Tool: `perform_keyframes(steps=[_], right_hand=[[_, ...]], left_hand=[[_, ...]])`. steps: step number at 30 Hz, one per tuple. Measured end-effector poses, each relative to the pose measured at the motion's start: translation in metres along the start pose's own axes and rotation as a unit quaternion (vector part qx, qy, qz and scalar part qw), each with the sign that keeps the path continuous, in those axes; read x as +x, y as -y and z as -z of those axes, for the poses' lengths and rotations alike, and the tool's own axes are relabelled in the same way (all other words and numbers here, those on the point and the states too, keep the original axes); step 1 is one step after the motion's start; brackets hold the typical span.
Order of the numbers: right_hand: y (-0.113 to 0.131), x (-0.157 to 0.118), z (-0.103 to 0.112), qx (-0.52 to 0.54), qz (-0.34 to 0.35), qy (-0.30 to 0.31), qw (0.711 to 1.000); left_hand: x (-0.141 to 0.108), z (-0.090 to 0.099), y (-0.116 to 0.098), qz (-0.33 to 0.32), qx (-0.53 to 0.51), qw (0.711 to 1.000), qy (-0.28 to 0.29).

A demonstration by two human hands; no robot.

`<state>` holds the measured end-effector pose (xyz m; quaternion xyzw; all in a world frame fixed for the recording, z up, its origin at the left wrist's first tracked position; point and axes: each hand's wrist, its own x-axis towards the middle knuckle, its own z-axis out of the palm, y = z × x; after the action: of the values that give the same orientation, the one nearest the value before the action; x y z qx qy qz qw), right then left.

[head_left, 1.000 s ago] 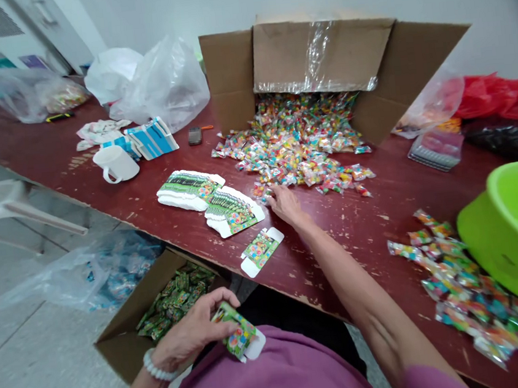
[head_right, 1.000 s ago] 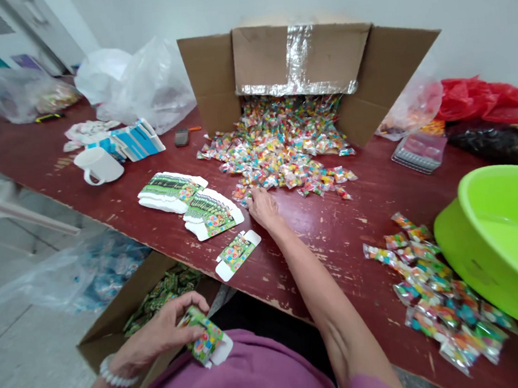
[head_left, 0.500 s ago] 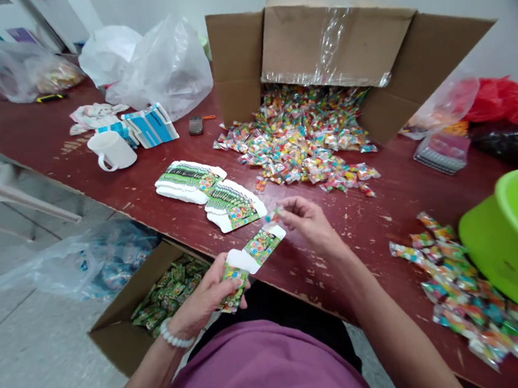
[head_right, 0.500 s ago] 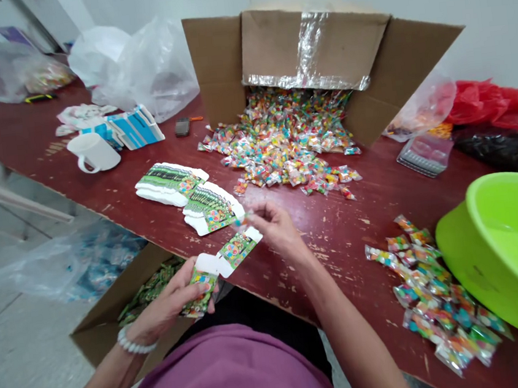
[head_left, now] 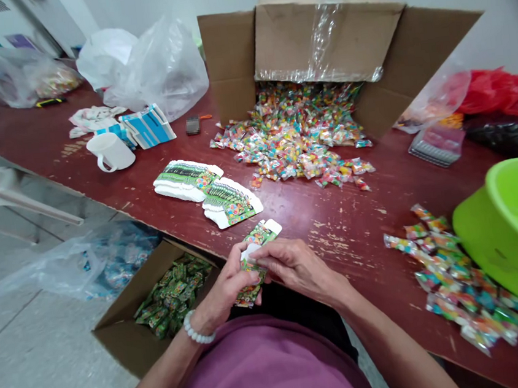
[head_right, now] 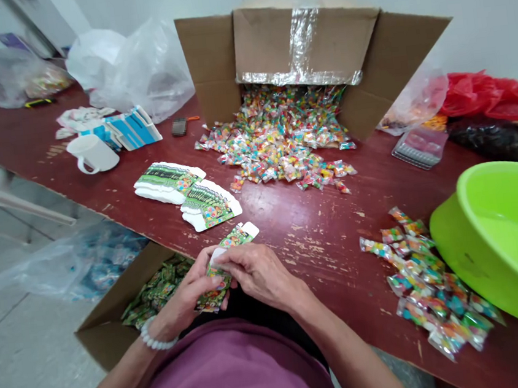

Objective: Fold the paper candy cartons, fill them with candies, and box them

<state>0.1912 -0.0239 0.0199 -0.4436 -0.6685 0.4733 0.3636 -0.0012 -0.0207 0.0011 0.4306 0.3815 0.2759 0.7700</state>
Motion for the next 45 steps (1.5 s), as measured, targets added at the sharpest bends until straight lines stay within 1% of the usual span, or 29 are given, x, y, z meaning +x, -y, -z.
perform_keyframes(steps=[1, 2, 4, 5, 6, 8, 9, 10, 11, 13, 15, 16, 17, 19, 20, 22, 24, 26, 28, 30, 31, 33, 35, 37, 39, 40, 42, 45], right_hand=[[0.000, -0.001, -0.002, 0.047, -0.020, -0.026, 0.998], [-0.002, -0.001, -0.004, 0.101, -0.044, -0.067, 0.992], [-0.007, -0.001, -0.008, 0.203, -0.082, -0.139, 0.966], [-0.010, -0.001, -0.011, 0.247, -0.095, -0.146, 0.953], [-0.012, -0.001, -0.014, 0.286, -0.105, -0.126, 0.944], [-0.015, -0.001, -0.021, 0.351, -0.122, -0.056, 0.927], [-0.015, -0.001, -0.025, 0.369, -0.128, -0.034, 0.920], [-0.015, -0.001, -0.029, 0.375, -0.132, -0.024, 0.917], [-0.014, -0.002, -0.032, 0.366, -0.132, -0.029, 0.921], [-0.012, -0.003, -0.036, 0.310, -0.113, -0.076, 0.941], [-0.011, -0.003, -0.035, 0.212, -0.062, -0.124, 0.967], [-0.010, -0.004, -0.034, 0.165, -0.032, -0.132, 0.977], [-0.009, -0.004, -0.031, 0.128, -0.005, -0.128, 0.984], [-0.008, -0.004, -0.027, 0.091, 0.024, -0.093, 0.991], [-0.008, -0.004, -0.026, 0.093, 0.023, -0.078, 0.992], [-0.008, -0.003, -0.025, 0.116, -0.014, -0.066, 0.991], [-0.011, -0.002, -0.027, 0.142, -0.071, -0.074, 0.984], [-0.014, 0.000, -0.029, 0.164, -0.111, -0.078, 0.977], [-0.015, 0.002, -0.030, 0.197, -0.124, -0.063, 0.970], [-0.014, 0.004, -0.030, 0.238, -0.130, -0.046, 0.961], [-0.013, 0.004, -0.029, 0.247, -0.128, -0.046, 0.959], [-0.010, 0.003, -0.028, 0.228, -0.114, -0.061, 0.965], [-0.006, -0.001, -0.026, 0.175, -0.096, -0.055, 0.978], [-0.003, -0.007, -0.027, 0.118, -0.071, -0.029, 0.990], [-0.003, -0.012, -0.033, 0.043, -0.032, -0.017, 0.998], [-0.005, -0.015, -0.037, -0.005, -0.010, -0.021, 1.000], [-0.008, -0.017, -0.050, -0.104, 0.017, -0.035, 0.994], [-0.015, -0.013, -0.070, -0.194, 0.009, -0.060, 0.979]], left_hand=[[0.000, -0.001, 0.000, 0.000, -0.027, 1.000, -0.008], [0.001, -0.001, 0.000, 0.002, -0.052, 0.999, -0.015], [0.001, -0.002, -0.001, 0.006, -0.086, 0.996, -0.027], [0.001, -0.003, -0.001, 0.005, -0.093, 0.995, -0.029], [0.001, -0.004, -0.001, 0.001, -0.096, 0.995, -0.028], [0.000, -0.005, 0.000, -0.012, -0.092, 0.995, -0.028], [0.000, -0.006, 0.001, -0.020, -0.087, 0.996, -0.030], [0.000, -0.007, 0.002, -0.025, -0.083, 0.996, -0.032], [0.000, -0.007, 0.003, -0.026, -0.084, 0.995, -0.035], [0.001, -0.007, 0.004, -0.011, -0.114, 0.993, -0.032], [0.004, -0.007, 0.004, 0.024, -0.177, 0.984, -0.003], [0.005, -0.006, 0.003, 0.044, -0.209, 0.977, 0.017], [0.006, -0.005, 0.003, 0.059, -0.235, 0.970, 0.036], [0.008, -0.004, 0.002, 0.075, -0.259, 0.961, 0.053], [0.009, -0.003, 0.002, 0.076, -0.261, 0.961, 0.050], [0.009, -0.004, 0.003, 0.076, -0.248, 0.965, 0.031], [0.009, -0.006, 0.005, 0.068, -0.226, 0.972, 0.005], [0.008, -0.009, 0.006, 0.055, -0.202, 0.978, -0.018], [0.007, -0.011, 0.006, 0.048, -0.178, 0.982, -0.027], [0.007, -0.012, 0.005, 0.054, -0.161, 0.985, -0.021], [0.007, -0.011, 0.005, 0.060, -0.158, 0.986, -0.016], [0.008, -0.009, 0.004, 0.066, -0.160, 0.985, -0.013], [0.008, -0.005, 0.004, 0.078, -0.175, 0.981, -0.010], [0.008, -0.001, 0.003, 0.091, -0.207, 0.974, -0.013], [0.009, 0.001, 0.003, 0.089, -0.246, 0.964, -0.033], [0.010, 0.001, 0.003, 0.083, -0.262, 0.960, -0.051], [0.012, 0.001, 0.002, 0.064, -0.276, 0.955, -0.090], [0.012, -0.003, 0.003, 0.028, -0.253, 0.956, -0.146]])
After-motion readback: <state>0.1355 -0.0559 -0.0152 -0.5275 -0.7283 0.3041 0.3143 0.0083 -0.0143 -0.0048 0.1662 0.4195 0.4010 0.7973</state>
